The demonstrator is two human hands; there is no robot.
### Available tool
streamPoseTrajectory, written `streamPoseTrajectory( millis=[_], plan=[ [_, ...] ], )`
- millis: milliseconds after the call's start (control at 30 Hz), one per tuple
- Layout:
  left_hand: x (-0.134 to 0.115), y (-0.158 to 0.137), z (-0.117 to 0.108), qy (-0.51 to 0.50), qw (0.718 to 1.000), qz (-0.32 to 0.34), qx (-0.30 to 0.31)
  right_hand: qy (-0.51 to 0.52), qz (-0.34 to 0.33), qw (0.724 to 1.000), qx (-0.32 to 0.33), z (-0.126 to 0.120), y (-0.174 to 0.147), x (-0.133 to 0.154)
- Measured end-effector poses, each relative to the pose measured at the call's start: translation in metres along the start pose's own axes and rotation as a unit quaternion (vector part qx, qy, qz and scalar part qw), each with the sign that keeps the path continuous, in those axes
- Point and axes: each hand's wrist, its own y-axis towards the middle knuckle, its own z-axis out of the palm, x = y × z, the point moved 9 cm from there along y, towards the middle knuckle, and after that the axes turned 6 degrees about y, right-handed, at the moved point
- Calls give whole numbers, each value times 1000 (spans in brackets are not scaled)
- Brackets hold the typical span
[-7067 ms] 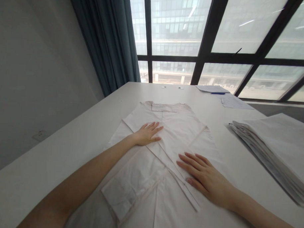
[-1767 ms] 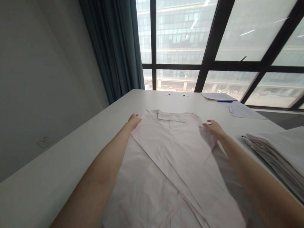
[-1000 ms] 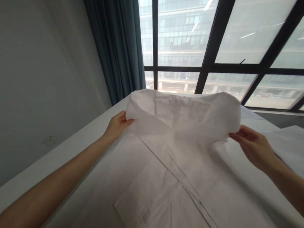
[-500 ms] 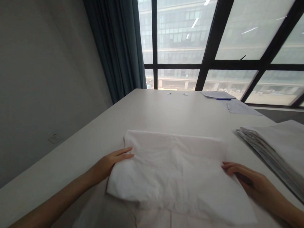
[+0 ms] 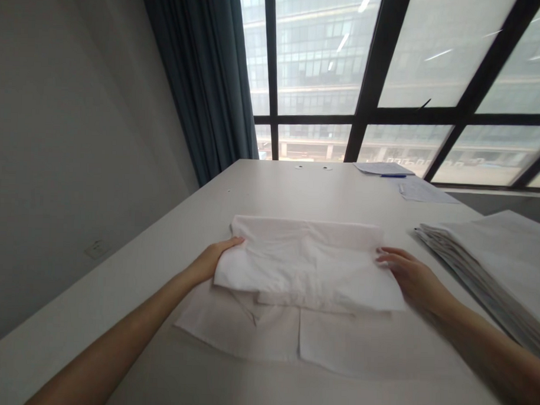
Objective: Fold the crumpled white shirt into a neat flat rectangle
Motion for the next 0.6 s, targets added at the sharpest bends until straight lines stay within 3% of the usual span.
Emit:
streamPoseTrajectory(
  millis=[100, 233, 467, 600],
  plan=[
    [4, -20, -6, -13, 998, -17, -57, 15, 66, 996, -55, -11, -17, 1],
    [11, -56, -9, -57, 989, -62, -120, 71, 157, 983, -62, -9, -48, 1],
    [-8, -79, -1, 3, 993, -53, -103, 178, 238, 954, -40, 0, -72, 15],
    [-12, -80, 0, -26, 996, -63, -65, 218, 264, 939, 16, 12, -77, 18]
  ],
)
